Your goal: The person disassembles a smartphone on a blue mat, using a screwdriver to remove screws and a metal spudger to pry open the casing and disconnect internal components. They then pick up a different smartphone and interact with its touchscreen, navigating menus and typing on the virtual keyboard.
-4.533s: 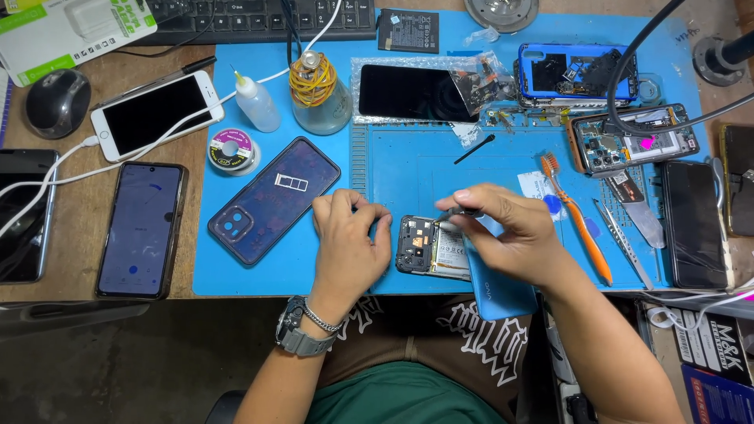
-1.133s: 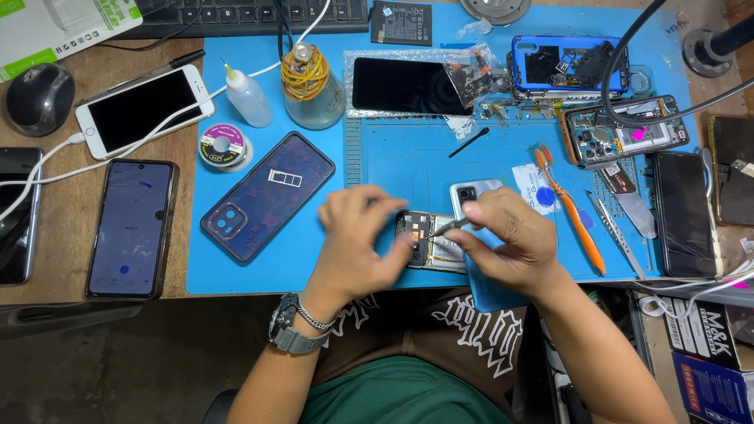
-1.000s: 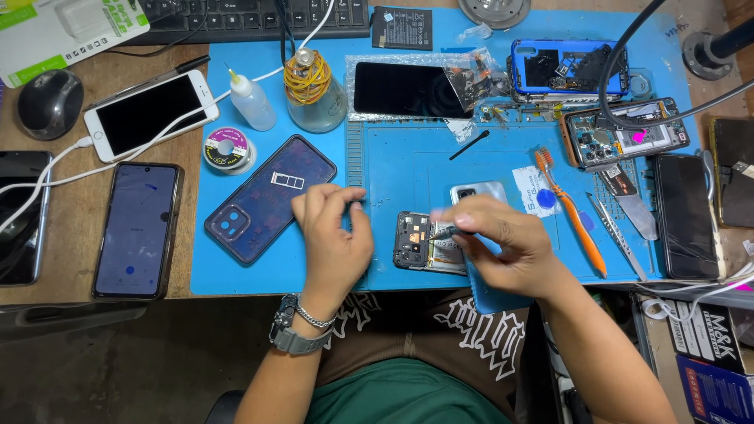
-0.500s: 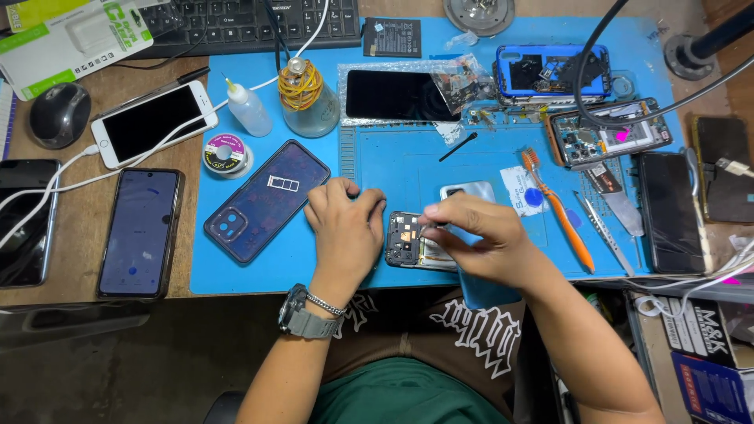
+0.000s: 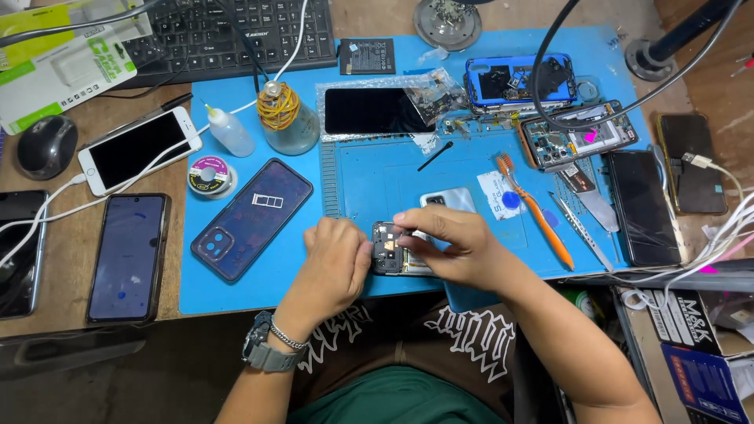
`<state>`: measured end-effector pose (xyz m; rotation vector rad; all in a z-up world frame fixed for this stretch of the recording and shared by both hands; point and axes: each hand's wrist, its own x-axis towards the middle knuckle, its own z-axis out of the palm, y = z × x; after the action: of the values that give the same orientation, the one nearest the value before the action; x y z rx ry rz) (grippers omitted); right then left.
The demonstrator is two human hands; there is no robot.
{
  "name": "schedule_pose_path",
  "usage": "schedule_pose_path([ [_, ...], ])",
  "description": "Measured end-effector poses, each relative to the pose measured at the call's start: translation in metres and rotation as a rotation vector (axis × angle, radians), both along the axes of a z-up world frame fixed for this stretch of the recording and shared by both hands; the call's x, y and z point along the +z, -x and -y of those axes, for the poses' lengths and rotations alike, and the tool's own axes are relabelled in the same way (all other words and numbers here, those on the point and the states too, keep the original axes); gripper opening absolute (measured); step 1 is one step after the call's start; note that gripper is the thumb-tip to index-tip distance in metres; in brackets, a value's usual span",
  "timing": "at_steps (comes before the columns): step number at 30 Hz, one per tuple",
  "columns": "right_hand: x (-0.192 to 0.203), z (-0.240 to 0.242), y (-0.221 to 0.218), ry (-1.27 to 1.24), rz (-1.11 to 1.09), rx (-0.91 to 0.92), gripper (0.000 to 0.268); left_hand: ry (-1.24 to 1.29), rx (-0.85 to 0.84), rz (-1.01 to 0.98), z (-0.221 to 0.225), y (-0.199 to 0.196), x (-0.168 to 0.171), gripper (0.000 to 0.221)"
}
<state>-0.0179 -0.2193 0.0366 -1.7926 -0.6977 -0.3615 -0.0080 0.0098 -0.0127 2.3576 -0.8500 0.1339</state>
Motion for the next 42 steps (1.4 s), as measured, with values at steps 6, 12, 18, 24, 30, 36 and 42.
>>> schedule_pose_path([
  [6,0.011,-0.005,0.006,-0.02,-0.101,0.054,0.042,0.107,-0.027,-0.069,-0.001,0.001,0.009,0.014],
  [12,0.005,-0.006,-0.002,-0.085,-0.013,0.02,0.043,0.232,0.007,-0.163,-0.004,-0.001,0.011,0.013],
  [18,-0.007,0.0,-0.005,-0.028,0.071,-0.037,0.042,0.256,0.015,-0.147,-0.003,-0.001,0.011,0.012],
  [24,-0.01,-0.003,0.005,0.04,0.02,-0.061,0.044,0.238,0.007,-0.157,-0.004,-0.002,0.004,0.019],
  [30,-0.003,-0.007,0.004,0.075,0.027,-0.078,0.047,0.216,-0.019,-0.131,-0.004,-0.001,0.008,0.01],
  [36,-0.001,-0.008,0.003,-0.087,0.069,-0.14,0.056,0.209,-0.03,-0.053,-0.002,0.001,0.012,0.011],
  [42,-0.002,-0.03,0.01,-0.185,0.068,-0.043,0.059,0.26,-0.016,-0.047,-0.005,0.001,0.011,0.013],
])
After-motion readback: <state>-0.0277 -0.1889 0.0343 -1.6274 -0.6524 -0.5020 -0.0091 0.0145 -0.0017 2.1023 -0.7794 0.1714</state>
